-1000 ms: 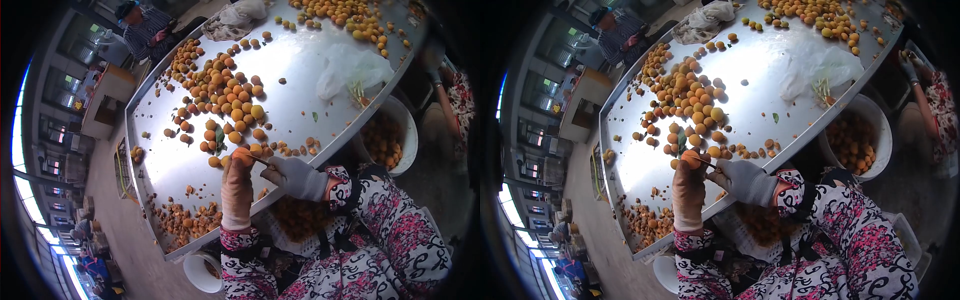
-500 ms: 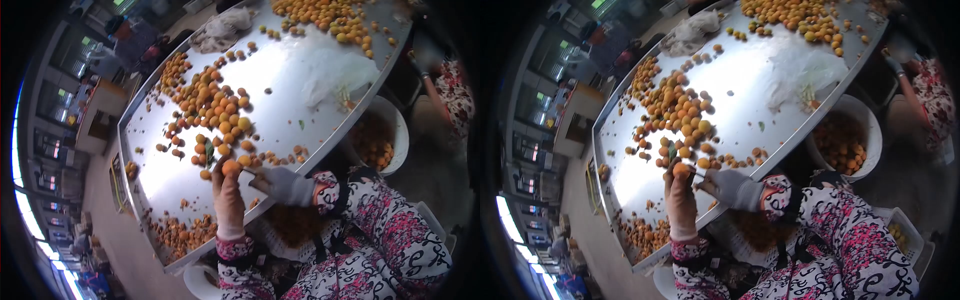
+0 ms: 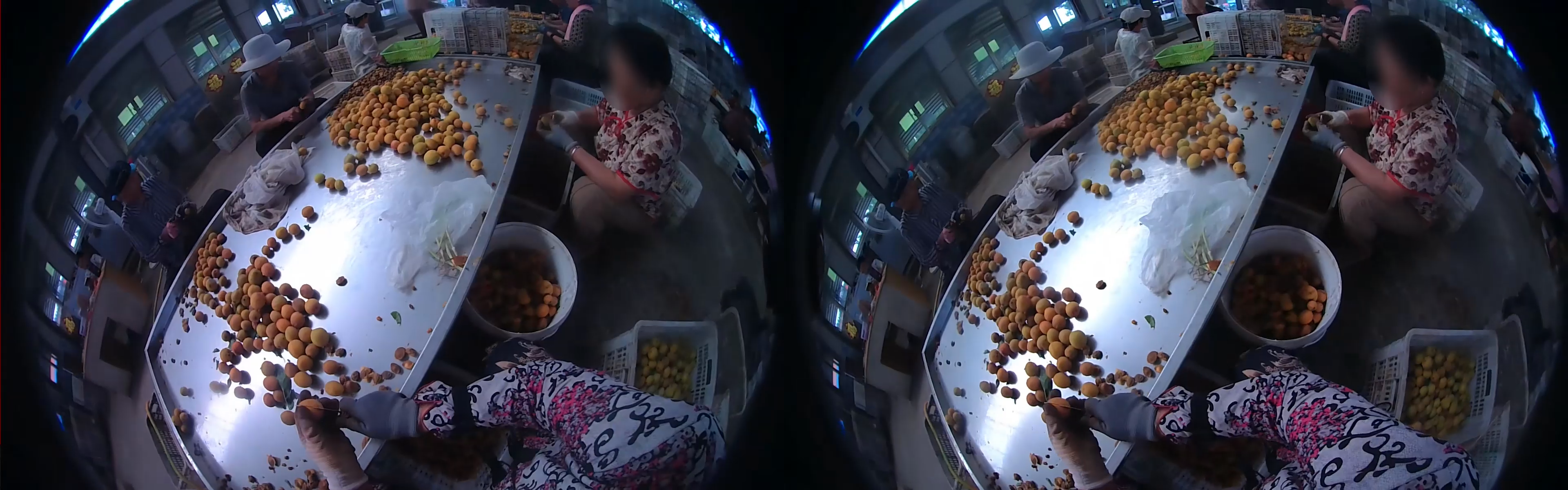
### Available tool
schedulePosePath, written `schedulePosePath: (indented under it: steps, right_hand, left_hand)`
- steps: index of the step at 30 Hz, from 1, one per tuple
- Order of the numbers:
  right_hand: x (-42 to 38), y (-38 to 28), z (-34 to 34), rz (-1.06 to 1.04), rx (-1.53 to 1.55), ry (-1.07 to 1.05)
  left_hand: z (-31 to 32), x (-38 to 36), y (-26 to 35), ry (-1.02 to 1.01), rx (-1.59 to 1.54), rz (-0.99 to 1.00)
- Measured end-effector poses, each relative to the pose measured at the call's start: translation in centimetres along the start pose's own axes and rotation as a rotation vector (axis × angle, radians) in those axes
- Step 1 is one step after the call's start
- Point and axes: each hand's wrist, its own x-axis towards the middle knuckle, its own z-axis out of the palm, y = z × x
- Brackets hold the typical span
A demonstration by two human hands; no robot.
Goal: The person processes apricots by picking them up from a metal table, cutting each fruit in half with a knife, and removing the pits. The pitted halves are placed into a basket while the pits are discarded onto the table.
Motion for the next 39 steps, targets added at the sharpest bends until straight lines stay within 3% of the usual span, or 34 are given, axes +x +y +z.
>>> schedulePosePath:
  steps: [1,6,9,16,18,20,22,23,24,26,30,36,38,39]
  right_hand:
    - [0.0,-0.4,-0.4,0.017,-0.028,-0.06]
    - [-0.1,0.4,2.5,0.016,0.166,0.022]
    - [0.6,1.2,5.4,0.048,0.486,0.103]
    - [0.8,0.6,5.6,0.109,0.601,0.094]
    - [0.9,0.3,4.3,0.073,0.49,-0.007]
    - [0.5,-0.1,2.7,0.003,0.485,0.06]
    - [0.4,-0.5,0.9,-0.044,0.322,0.039]
    - [0.5,-0.3,0.7,-0.073,0.247,0.05]
    - [0.3,-0.7,0.0,-0.074,0.248,0.05]
    - [-0.4,-1.7,-1.2,0.035,-0.035,-0.014]
    - [0.2,-0.8,0.0,0.032,-0.104,-0.003]
    - [1.1,0.5,2.6,-0.082,0.405,0.031]
    - [1.4,0.3,2.6,-0.081,0.695,-0.028]
    - [1.6,0.5,2.2,-0.031,0.621,-0.123]
  left_hand:
    - [0.9,-0.3,0.6,0.044,0.011,0.005]
    - [1.3,-0.7,0.2,0.075,-0.106,-0.09]
    - [2.5,-1.0,0.3,0.147,-0.06,-0.067]
    - [2.9,-1.0,0.4,0.229,0.079,-0.094]
    - [2.2,-0.7,0.5,0.208,0.044,-0.088]
    - [-0.4,0.4,-0.3,0.137,0.012,-0.109]
    - [-0.9,0.6,-0.5,-0.077,0.11,0.014]
    - [-0.9,0.5,-0.5,-0.091,0.041,0.0]
    - [-0.3,0.3,-0.4,-0.091,0.041,0.0]
    - [1.4,0.2,-0.2,-0.04,-0.23,-0.102]
    - [2.1,0.3,0.0,0.073,-0.324,-0.173]
    - [0.0,0.3,-0.2,0.046,-0.149,-0.059]
    - [-0.3,0.3,0.0,0.019,-0.077,-0.042]
    - [-0.7,0.5,-0.2,-0.001,-0.137,-0.063]
